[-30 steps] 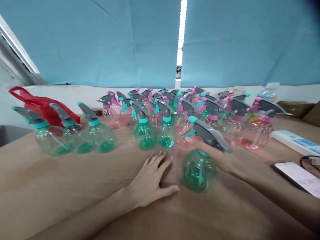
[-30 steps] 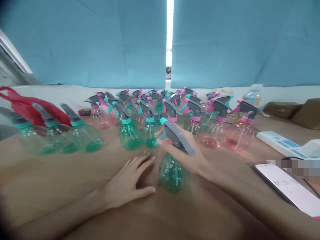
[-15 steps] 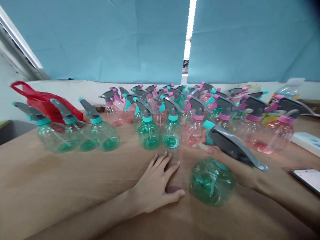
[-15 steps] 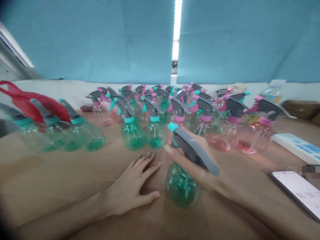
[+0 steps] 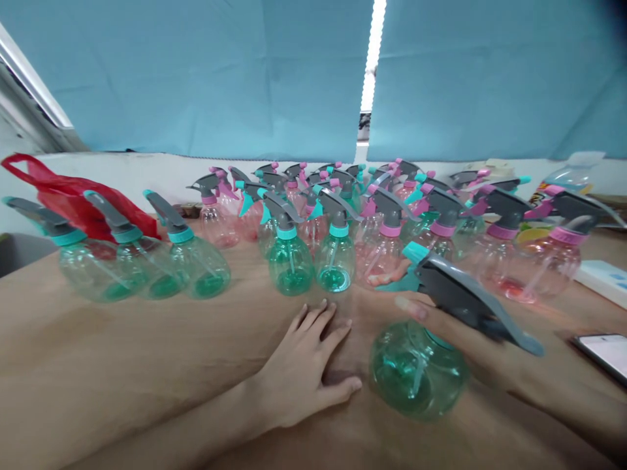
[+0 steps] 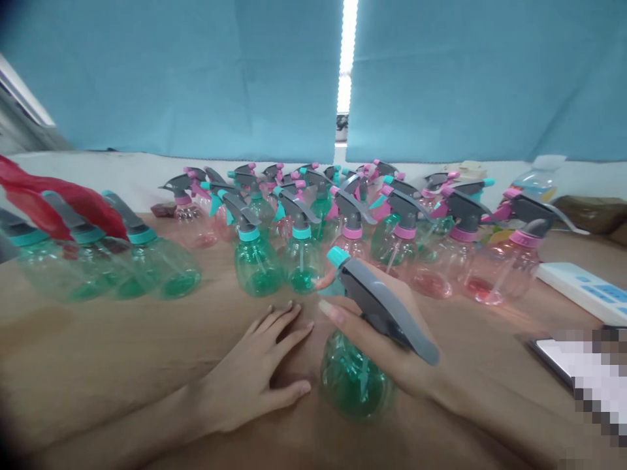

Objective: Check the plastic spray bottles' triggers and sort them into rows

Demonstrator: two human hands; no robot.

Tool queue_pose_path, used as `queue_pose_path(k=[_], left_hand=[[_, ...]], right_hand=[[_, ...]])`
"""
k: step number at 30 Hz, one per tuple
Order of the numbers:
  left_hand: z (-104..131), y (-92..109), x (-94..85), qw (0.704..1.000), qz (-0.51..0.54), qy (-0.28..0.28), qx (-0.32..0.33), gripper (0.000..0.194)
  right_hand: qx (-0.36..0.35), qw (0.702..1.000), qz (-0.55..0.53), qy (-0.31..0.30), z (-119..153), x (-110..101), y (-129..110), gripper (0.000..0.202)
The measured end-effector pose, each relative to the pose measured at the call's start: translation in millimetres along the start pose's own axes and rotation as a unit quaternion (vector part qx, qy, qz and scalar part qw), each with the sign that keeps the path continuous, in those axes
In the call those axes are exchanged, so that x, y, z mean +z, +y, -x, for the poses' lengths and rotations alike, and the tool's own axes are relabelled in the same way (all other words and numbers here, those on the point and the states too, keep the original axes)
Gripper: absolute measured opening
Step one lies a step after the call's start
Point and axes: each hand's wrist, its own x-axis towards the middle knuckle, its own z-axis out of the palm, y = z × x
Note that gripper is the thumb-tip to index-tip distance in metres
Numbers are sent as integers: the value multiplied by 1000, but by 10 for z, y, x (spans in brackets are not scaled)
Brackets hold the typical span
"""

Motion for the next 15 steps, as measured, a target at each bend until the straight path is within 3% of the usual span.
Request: queue_pose_path(k=[6, 9, 12, 15], left_hand=[[3, 7, -2, 1000, -3, 0, -5, 70], [0, 6, -7, 1000, -2, 2, -3, 70], [2, -2, -1, 1000, -5, 2, -1, 70], [6, -12, 11, 1000, -3, 5, 0, 70]], right_hand=[[16, 999, -42, 0, -12, 44, 78, 19], [18, 997, -68, -19, -15, 54, 115, 30], [7, 997, -76, -9, -12, 50, 114, 18], [14, 998, -54, -5, -9, 37, 89, 22]])
